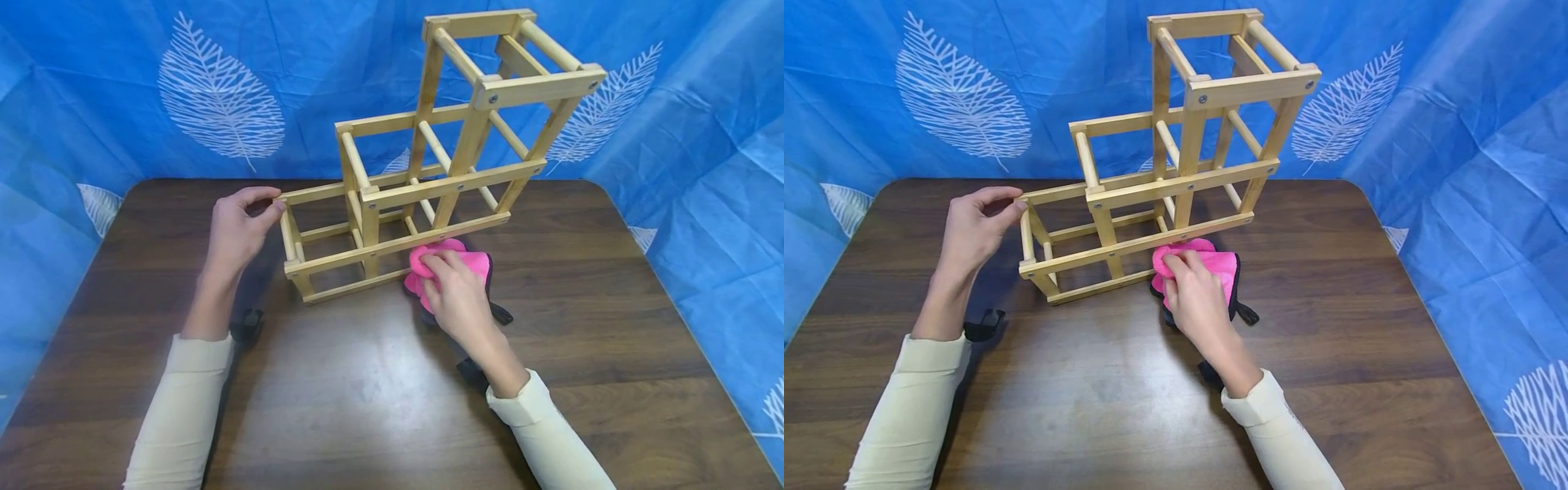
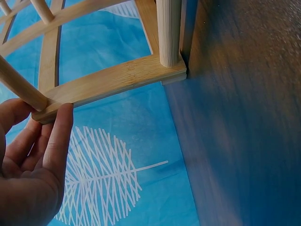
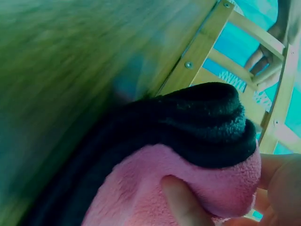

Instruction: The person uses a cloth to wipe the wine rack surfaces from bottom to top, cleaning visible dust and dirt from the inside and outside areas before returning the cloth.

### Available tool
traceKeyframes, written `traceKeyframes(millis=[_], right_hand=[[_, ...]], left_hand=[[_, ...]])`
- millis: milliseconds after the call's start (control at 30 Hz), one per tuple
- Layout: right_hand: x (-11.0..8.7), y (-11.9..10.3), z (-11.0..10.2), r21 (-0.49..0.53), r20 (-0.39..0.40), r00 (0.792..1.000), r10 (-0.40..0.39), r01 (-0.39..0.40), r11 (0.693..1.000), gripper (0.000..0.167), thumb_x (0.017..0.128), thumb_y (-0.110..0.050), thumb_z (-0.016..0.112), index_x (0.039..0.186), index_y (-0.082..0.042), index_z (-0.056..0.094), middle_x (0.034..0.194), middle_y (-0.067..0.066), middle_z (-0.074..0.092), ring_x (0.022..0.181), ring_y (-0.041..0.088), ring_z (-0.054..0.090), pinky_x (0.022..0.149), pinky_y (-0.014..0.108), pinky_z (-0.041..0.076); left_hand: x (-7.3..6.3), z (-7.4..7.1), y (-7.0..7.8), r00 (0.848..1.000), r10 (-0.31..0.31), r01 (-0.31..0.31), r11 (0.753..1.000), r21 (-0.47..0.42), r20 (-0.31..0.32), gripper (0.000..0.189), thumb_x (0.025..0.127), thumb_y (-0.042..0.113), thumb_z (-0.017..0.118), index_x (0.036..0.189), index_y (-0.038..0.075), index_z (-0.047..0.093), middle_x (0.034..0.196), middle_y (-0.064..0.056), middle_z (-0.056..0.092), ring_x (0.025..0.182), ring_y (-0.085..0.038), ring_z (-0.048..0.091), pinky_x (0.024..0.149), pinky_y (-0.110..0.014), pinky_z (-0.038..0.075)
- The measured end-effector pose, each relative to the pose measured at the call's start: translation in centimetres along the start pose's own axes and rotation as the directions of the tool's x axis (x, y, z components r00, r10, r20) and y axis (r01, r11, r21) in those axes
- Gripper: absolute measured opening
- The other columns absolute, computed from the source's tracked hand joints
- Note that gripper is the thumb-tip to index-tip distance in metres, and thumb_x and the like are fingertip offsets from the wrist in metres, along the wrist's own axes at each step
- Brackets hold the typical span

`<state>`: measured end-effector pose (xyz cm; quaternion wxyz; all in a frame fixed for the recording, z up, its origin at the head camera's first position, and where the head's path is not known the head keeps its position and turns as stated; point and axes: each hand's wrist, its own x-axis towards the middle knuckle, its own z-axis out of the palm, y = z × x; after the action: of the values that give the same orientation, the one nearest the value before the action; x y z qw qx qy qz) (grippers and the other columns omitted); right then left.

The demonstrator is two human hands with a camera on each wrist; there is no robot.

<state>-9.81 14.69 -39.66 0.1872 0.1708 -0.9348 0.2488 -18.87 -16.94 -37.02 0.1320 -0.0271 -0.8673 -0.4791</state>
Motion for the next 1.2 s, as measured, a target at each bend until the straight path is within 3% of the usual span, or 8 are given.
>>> traceKeyframes(millis=[267, 400, 600, 767, 1000, 1200], right_hand=[[0.5, -0.8, 1.2, -0.094, 0.11, 0.994, -0.008, 0.018, 0.995, 0.026, 0.084, -0.001, 0.072, 0.11, -0.002, 0.071, 0.098, 0.012, 0.063, 0.07, 0.027, 0.062, 0.052, 0.042, 0.052], [0.8, -1.3, 1.3, -0.126, 0.148, 0.989, 0.004, 0.015, 0.992, 0.026, 0.084, 0.0, 0.07, 0.109, -0.002, 0.072, 0.095, 0.011, 0.063, 0.069, 0.027, 0.062, 0.052, 0.042, 0.052], [1.1, -2.6, 1.5, -0.211, 0.256, 0.966, -0.029, 0.085, 0.974, 0.02, 0.084, 0.001, 0.063, 0.1, -0.006, 0.073, 0.086, 0.009, 0.062, 0.07, 0.028, 0.064, 0.053, 0.042, 0.053], [1.1, -3.9, 2.0, -0.27, 0.296, 0.954, -0.041, 0.125, 0.955, 0.017, 0.084, 0.0, 0.062, 0.095, -0.008, 0.072, 0.085, 0.009, 0.063, 0.066, 0.029, 0.061, 0.05, 0.041, 0.052], [1.0, -5.4, 2.3, -0.304, 0.325, 0.945, -0.03, 0.134, 0.943, 0.014, 0.084, -0.001, 0.064, 0.094, -0.007, 0.072, 0.087, 0.009, 0.065, 0.067, 0.028, 0.059, 0.049, 0.039, 0.051], [1.0, -6.6, 2.4, -0.283, 0.384, 0.923, -0.027, 0.145, 0.948, 0.015, 0.081, -0.002, 0.068, 0.094, -0.008, 0.073, 0.088, 0.008, 0.066, 0.07, 0.029, 0.062, 0.053, 0.041, 0.053]], left_hand=[[-0.1, 0.1, -0.2, 1.0, 0.01, -0.01, 1.0, -0.018, -0.011, 0.026, 0.095, 0.013, 0.066, 0.117, -0.001, 0.07, 0.113, -0.017, 0.068, 0.097, -0.02, 0.059, 0.08, -0.017, 0.047], [-0.1, 0.2, -0.2, 1.0, 0.005, -0.005, 1.0, -0.02, -0.014, 0.026, 0.095, 0.013, 0.066, 0.117, -0.001, 0.07, 0.114, -0.016, 0.067, 0.097, -0.02, 0.059, 0.081, -0.019, 0.048], [-0.2, 0.0, -0.1, 1.0, -0.017, 0.017, 1.0, -0.008, -0.015, 0.028, 0.095, 0.016, 0.067, 0.118, 0.0, 0.07, 0.115, -0.015, 0.067, 0.1, -0.021, 0.059, 0.085, -0.023, 0.049], [-0.2, -0.1, 0.0, 1.0, -0.013, 0.013, 1.0, -0.007, -0.01, 0.028, 0.095, 0.016, 0.067, 0.118, 0.0, 0.07, 0.116, -0.015, 0.067, 0.1, -0.022, 0.059, 0.086, -0.025, 0.05], [-0.1, 0.1, 0.0, 1.0, -0.002, 0.002, 1.0, 0.002, -0.008, 0.028, 0.095, 0.015, 0.067, 0.118, -0.001, 0.07, 0.116, -0.015, 0.067, 0.101, -0.023, 0.059, 0.086, -0.026, 0.05], [-0.1, 0.0, 0.0, 1.0, -0.007, 0.007, 1.0, 0.007, -0.006, 0.028, 0.095, 0.017, 0.067, 0.118, 0.001, 0.07, 0.116, -0.015, 0.067, 0.102, -0.023, 0.059, 0.088, -0.029, 0.05]])
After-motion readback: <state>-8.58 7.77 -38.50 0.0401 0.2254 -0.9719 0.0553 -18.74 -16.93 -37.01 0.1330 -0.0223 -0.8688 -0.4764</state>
